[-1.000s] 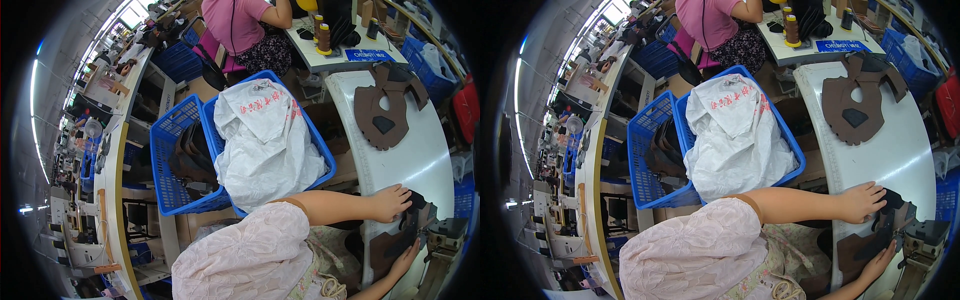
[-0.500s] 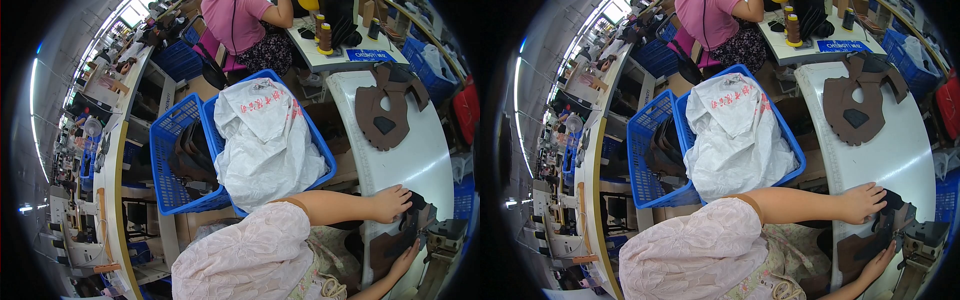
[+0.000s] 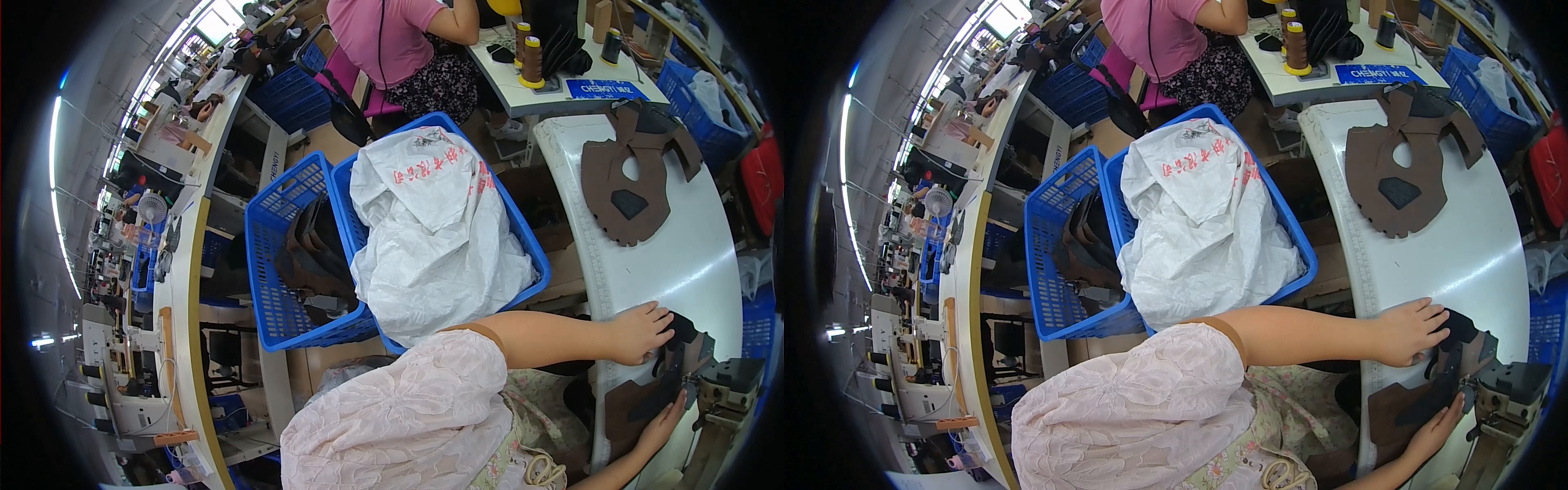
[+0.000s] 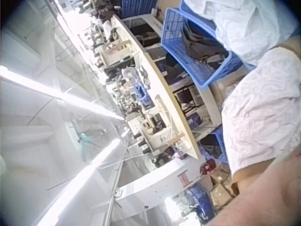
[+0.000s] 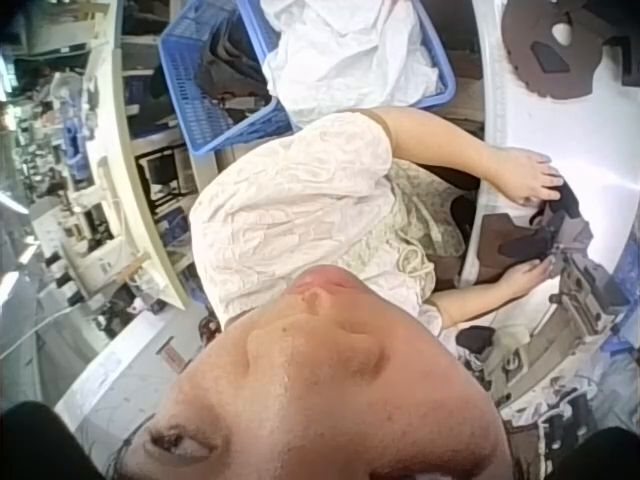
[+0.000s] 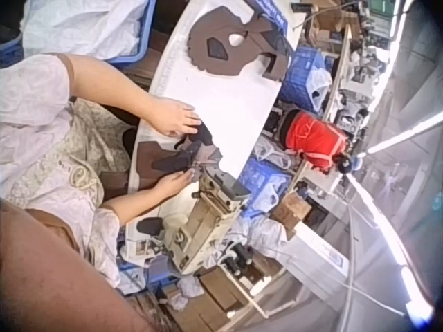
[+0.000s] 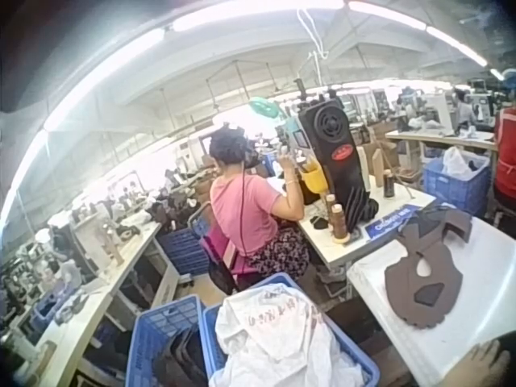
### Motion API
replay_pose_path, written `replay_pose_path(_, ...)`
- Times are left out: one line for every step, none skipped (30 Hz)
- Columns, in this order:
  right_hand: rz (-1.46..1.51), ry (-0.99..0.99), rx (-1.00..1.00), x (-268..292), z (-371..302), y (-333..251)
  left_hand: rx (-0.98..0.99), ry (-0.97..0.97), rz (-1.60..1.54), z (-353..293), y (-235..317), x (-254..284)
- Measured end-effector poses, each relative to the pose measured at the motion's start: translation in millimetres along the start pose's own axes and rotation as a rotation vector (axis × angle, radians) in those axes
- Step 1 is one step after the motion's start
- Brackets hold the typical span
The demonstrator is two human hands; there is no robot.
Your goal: The recorder is using a sewing machine to stitch together leather components for shoe manufacturing.
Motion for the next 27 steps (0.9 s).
replay_pose_path(-0.006,-0.001,0.003,-0.1,-0.1,-0.1,-0.001,0.005,0.004,0.1,-0.2,-0.8)
replay_pose_path(-0.006,-0.002,0.003,-0.3,-0.2,0.0,-0.001,0.005,0.004,0.1,-0.3,-1.4)
replay_pose_path(0.001,-0.001,0.002,-0.4,-0.3,0.2,-0.003,0.013,0.003,0.0,-0.3,-1.1)
replay_pose_path(0.008,0.0,0.001,-0.6,-0.4,1.1,-0.005,0.021,0.002,0.0,-0.1,-0.8)
replay_pose_path(0.008,-0.001,0.001,-0.7,-0.4,1.8,-0.005,0.021,0.002,0.1,0.0,-0.7)
replay_pose_path(0.002,-0.002,0.0,-0.8,-0.3,2.6,-0.009,0.026,0.0,0.0,0.4,0.2)
replay_pose_path(-0.003,-0.004,-0.001,-0.5,-0.2,2.0,-0.012,0.031,-0.002,-0.3,0.7,0.8)
replay_pose_path(-0.003,-0.004,-0.001,-0.4,-0.3,1.2,-0.012,0.03,-0.002,-0.3,0.7,0.3)
replay_pose_path(0.004,-0.004,-0.005,-0.5,-0.5,0.8,-0.011,0.034,-0.004,-0.3,0.5,-0.4)
replay_pose_path(0.01,-0.003,-0.01,-0.8,-0.8,1.6,-0.011,0.037,-0.007,-0.2,0.4,-0.8)
replay_pose_path(0.009,-0.004,-0.01,-0.9,-0.8,2.2,-0.011,0.037,-0.008,-0.4,0.3,-0.9)
replay_pose_path(0.005,-0.004,-0.007,-0.9,-0.6,2.5,-0.012,0.038,-0.012,-0.7,0.2,-0.9)
replay_pose_path(0.0,-0.004,-0.005,-0.9,-0.4,2.3,-0.014,0.04,-0.015,-0.8,0.0,-0.7)
replay_pose_path(-0.001,-0.004,-0.005,-1.3,-0.2,2.4,-0.014,0.04,-0.017,-0.8,-0.3,-0.8)
replay_pose_path(0.0,-0.004,-0.005,-1.6,0.0,2.3,-0.01,0.028,-0.023,-0.5,-1.1,-2.2)
replay_pose_path(0.006,0.0,-0.003,-1.2,-0.1,2.5,-0.005,0.014,-0.024,0.2,-0.6,-2.4)
replay_pose_path(0.009,0.001,-0.003,-0.9,-0.3,2.9,-0.006,0.013,-0.021,0.7,0.1,-2.4)
replay_pose_path(0.014,0.003,-0.001,-0.5,-0.6,3.1,-0.006,0.014,-0.019,1.3,0.7,-2.7)
replay_pose_path(0.015,0.002,0.001,-0.6,-0.2,2.4,-0.006,0.017,-0.02,1.1,-0.1,-3.4)
replay_pose_path(0.014,0.001,0.001,-0.8,0.0,1.8,-0.005,0.018,-0.022,1.0,-0.7,-3.4)
replay_pose_path(0.012,0.002,-0.002,-0.9,0.2,1.3,-0.005,0.015,-0.02,1.0,-1.1,-3.5)
replay_pose_path(0.01,0.002,-0.004,-1.2,0.0,2.0,-0.005,0.011,-0.018,1.0,-1.2,-3.9)
replay_pose_path(0.009,0.002,-0.005,-1.4,-0.1,2.5,-0.005,0.011,-0.019,1.1,-1.3,-4.2)
replay_pose_path(0.005,0.002,-0.003,-1.5,-0.1,2.7,-0.006,0.016,-0.016,1.2,-1.4,-4.2)
replay_pose_path(0.001,0.002,-0.001,-1.5,-0.4,2.5,-0.006,0.02,-0.013,1.1,-1.2,-4.2)
replay_pose_path(0.001,0.002,-0.002,-1.3,-0.5,2.5,-0.006,0.019,-0.013,1.0,-1.0,-4.3)
replay_pose_path(0.006,0.001,-0.002,-1.0,-0.6,2.7,-0.007,0.025,-0.014,0.8,-0.7,-3.5)
Point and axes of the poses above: each hand's wrist, its own z-axis towards the middle knuckle, its own x-axis out of the back of the hand, y = z × x, the point moved 9 cm from there along z, towards the middle knuckle, and after that the axes turned 9 degrees about -y, right-handed, at the moved point
